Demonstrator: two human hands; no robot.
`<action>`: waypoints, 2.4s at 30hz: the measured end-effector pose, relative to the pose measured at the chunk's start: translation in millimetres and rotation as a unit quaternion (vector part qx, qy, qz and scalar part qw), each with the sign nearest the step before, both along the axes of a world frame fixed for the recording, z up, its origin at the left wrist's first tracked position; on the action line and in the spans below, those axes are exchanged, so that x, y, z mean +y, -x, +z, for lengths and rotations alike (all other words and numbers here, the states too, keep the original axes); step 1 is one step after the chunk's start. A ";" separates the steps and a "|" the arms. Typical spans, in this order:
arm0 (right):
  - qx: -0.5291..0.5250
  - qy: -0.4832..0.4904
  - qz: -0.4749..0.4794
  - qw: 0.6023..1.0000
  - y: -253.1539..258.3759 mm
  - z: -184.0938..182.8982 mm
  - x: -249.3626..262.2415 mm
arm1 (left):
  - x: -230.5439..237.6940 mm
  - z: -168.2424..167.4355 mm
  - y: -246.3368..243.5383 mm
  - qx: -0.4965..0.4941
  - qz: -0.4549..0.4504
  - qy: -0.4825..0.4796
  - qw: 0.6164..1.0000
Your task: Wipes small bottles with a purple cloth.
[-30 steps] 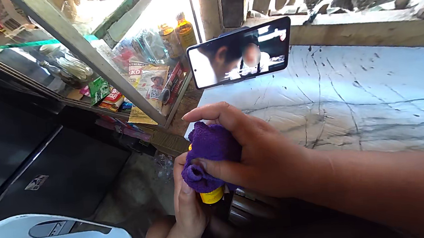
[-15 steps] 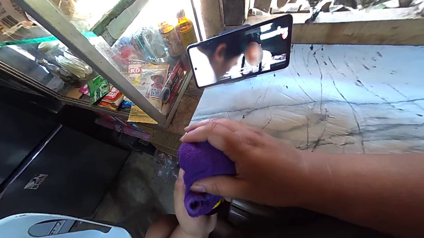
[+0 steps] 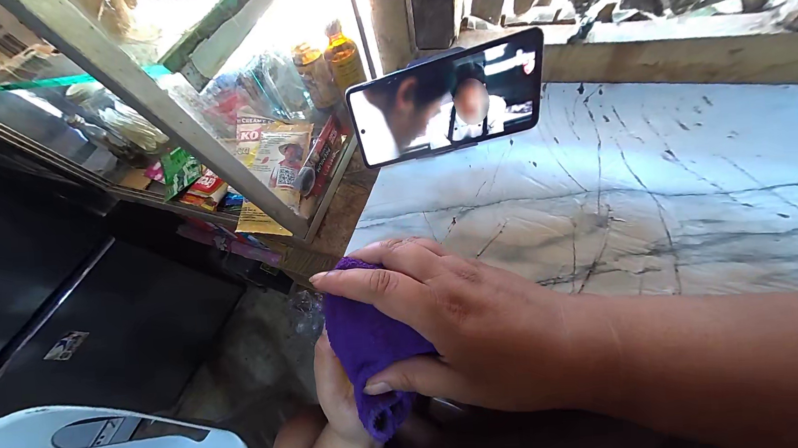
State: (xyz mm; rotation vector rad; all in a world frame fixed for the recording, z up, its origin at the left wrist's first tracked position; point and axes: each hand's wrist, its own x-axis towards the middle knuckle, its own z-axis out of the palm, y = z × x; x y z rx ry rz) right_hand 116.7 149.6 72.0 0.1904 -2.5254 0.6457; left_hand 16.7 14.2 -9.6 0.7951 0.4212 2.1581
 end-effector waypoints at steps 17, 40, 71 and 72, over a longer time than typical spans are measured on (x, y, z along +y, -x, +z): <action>0.075 0.122 0.017 0.990 2.5 5.0 6.9 | -0.3 0.6 5.6 0.344 0.249 0.111 0.899; 0.090 0.120 -0.019 0.988 1.9 7.4 5.7 | -1.9 11.6 27.8 0.513 0.486 0.107 0.699; 0.117 0.242 -0.005 0.963 3.8 9.7 11.5 | -2.5 13.5 37.3 0.544 0.498 0.064 0.673; 0.117 0.242 -0.006 0.963 4.0 9.4 11.9 | -2.6 13.0 37.8 0.553 0.512 0.057 0.655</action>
